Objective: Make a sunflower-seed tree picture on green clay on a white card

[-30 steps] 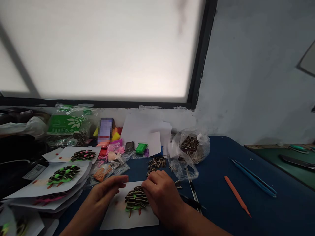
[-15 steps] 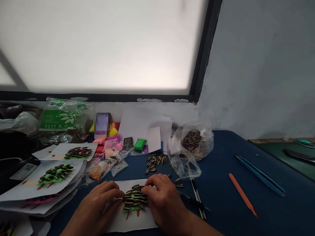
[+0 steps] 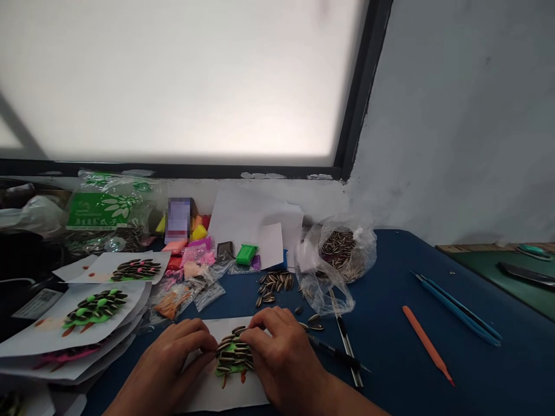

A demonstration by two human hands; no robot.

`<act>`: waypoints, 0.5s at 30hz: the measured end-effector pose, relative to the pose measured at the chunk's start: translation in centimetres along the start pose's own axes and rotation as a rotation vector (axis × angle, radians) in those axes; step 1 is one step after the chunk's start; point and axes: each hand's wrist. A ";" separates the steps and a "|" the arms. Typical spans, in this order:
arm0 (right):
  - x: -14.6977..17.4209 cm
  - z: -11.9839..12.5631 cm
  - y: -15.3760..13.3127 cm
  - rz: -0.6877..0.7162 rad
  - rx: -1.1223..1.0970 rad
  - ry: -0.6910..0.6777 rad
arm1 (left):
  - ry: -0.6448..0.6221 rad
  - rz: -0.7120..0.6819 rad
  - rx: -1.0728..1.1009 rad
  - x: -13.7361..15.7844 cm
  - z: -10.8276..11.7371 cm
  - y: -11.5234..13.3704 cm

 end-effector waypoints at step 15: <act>-2.4 -0.8 0.1 0.006 -0.144 -0.160 | 0.135 -0.042 0.181 -0.2 -0.3 0.6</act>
Point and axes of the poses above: each hand's wrist, its own x-axis away from the middle knuckle, its own z-axis out of the back of the hand, y = z × x, and after that the axes turned 3 degrees about y, right-handed
